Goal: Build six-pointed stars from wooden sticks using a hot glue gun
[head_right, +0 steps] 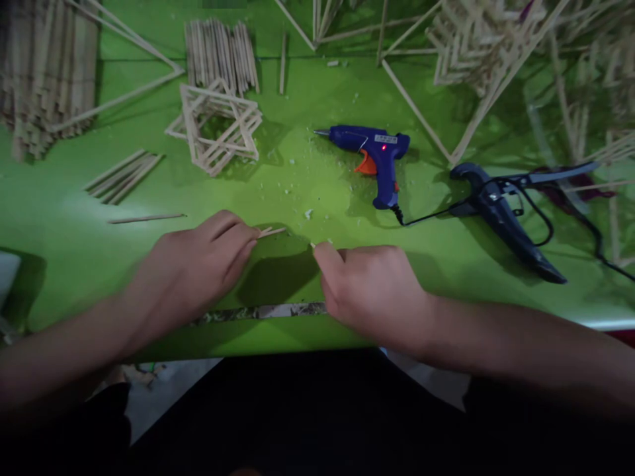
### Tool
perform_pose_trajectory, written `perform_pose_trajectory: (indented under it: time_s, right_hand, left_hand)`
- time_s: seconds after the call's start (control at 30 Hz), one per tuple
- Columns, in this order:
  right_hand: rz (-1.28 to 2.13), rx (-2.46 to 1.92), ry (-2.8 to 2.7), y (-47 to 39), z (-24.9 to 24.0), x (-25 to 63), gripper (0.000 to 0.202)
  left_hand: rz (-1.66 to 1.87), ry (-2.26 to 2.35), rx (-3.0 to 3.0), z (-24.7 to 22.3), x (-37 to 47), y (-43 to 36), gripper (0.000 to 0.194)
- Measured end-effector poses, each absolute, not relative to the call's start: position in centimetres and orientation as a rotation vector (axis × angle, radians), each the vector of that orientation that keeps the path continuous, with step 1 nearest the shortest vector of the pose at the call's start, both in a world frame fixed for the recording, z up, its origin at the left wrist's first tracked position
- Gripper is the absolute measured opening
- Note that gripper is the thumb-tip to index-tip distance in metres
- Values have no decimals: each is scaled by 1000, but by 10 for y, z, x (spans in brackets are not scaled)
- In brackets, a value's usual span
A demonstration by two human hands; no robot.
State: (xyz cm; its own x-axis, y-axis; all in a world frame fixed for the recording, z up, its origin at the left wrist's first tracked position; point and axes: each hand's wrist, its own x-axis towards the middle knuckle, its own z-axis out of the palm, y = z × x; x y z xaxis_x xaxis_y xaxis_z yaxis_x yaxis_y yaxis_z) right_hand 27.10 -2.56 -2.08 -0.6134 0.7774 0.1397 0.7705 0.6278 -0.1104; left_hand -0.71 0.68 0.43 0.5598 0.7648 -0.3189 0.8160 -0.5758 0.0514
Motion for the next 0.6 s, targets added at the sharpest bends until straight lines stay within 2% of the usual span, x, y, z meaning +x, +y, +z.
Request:
perform_pose_trajectory:
  time_s: [0.4,0.6]
  right_hand:
    - [-37,-1528,-2604,-11,-9,286,26]
    - [143,-1775,-2669,-8,-5,279,34]
  left_hand:
    - [-317,1313,2608,4,-8,6,41]
    - [-281,1309,2617,2,-10,6,44]
